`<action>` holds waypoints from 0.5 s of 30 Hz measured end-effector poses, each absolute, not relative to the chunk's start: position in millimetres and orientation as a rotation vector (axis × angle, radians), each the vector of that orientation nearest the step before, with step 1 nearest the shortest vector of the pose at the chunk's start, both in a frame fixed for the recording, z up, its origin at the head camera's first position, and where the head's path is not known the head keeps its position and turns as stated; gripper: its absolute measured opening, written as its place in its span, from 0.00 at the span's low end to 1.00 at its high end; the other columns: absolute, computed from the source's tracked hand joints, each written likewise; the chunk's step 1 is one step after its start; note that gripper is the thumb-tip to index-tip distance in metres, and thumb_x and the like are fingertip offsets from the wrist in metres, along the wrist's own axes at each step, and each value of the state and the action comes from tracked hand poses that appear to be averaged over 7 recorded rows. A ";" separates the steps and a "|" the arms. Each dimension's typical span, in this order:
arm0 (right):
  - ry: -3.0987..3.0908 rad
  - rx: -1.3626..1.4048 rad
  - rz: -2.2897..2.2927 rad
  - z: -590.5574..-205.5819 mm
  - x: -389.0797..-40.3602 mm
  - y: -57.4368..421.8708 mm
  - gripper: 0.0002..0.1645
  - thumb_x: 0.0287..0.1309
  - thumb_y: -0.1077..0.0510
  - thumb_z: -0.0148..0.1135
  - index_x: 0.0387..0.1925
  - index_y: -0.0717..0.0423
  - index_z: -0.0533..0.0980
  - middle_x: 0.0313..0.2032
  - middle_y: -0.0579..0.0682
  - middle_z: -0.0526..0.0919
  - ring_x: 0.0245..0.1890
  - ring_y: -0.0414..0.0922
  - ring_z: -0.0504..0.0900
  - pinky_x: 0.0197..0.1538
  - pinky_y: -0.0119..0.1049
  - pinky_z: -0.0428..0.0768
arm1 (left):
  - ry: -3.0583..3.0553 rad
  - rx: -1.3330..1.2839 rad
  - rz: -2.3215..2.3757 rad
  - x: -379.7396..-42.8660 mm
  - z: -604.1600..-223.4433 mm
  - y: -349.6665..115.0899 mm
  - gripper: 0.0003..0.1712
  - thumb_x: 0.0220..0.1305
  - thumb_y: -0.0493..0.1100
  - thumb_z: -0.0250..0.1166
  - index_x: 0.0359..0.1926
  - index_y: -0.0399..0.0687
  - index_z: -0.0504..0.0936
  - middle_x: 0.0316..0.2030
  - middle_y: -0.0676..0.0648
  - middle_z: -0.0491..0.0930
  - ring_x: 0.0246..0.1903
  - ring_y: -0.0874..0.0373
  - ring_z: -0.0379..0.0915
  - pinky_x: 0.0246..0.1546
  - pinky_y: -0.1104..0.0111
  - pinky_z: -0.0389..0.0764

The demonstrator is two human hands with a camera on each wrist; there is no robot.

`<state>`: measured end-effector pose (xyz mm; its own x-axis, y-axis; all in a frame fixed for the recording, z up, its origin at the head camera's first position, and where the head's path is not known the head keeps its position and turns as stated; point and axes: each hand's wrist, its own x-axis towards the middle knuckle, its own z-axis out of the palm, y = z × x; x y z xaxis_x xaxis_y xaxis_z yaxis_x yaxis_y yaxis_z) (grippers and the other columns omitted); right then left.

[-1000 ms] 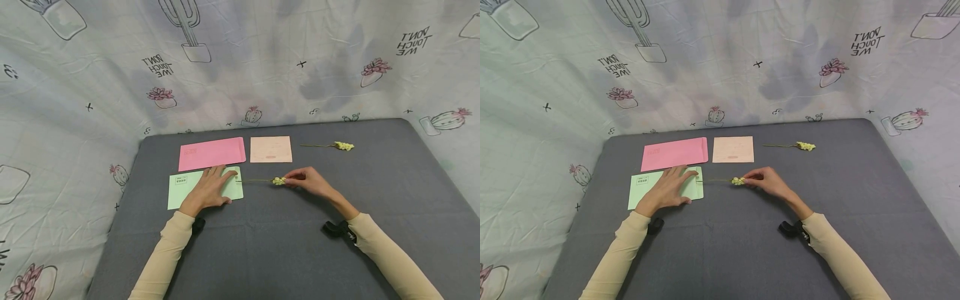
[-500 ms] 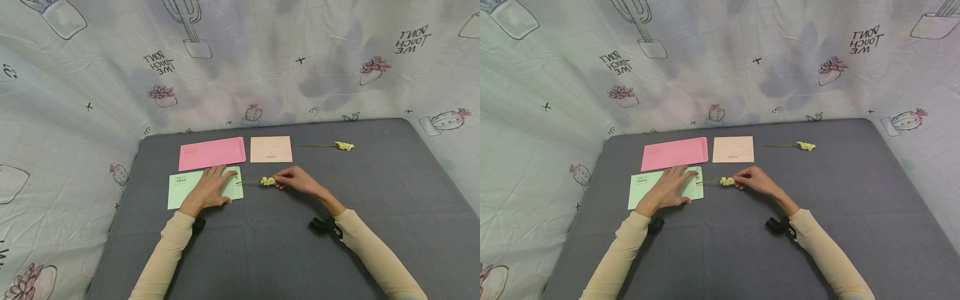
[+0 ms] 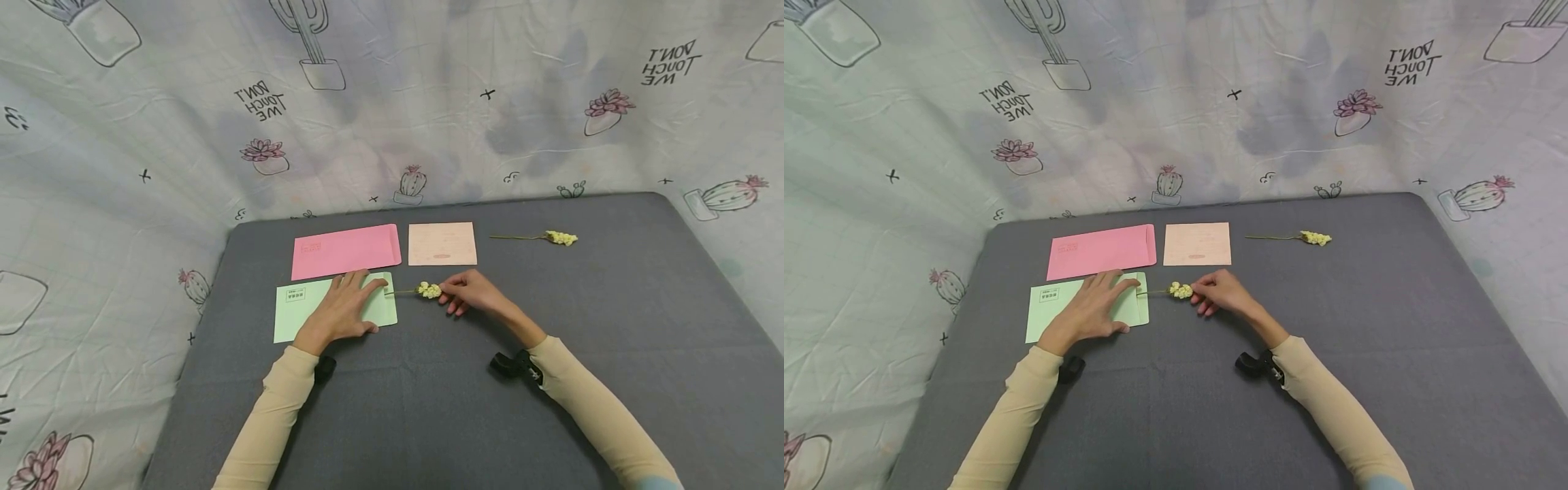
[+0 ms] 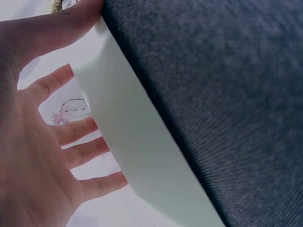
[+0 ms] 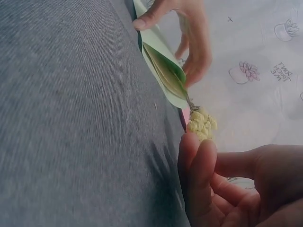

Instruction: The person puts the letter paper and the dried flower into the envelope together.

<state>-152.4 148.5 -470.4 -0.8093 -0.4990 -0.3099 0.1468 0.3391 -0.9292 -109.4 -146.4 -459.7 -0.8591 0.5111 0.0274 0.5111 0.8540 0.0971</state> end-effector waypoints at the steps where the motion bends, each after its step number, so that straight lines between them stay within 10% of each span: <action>1: 2.046 -0.297 -1.505 -470.3 -152.6 147.3 0.19 0.72 0.60 0.52 0.50 0.74 0.76 0.34 0.58 0.85 0.23 0.40 0.82 0.28 0.34 0.83 | -3.025 -0.835 -0.156 -109.5 -459.9 -146.3 0.49 0.43 0.58 0.79 0.67 0.58 0.68 0.63 0.37 0.66 0.63 0.43 0.61 0.62 0.45 0.63; 15: 2.018 -0.278 -1.520 -468.4 -156.1 128.0 0.18 0.72 0.61 0.52 0.49 0.74 0.78 0.31 0.55 0.85 0.22 0.39 0.82 0.27 0.33 0.82 | -3.026 -0.834 -0.152 -109.8 -459.5 -146.4 0.49 0.43 0.58 0.79 0.67 0.58 0.68 0.63 0.38 0.66 0.64 0.43 0.60 0.62 0.45 0.63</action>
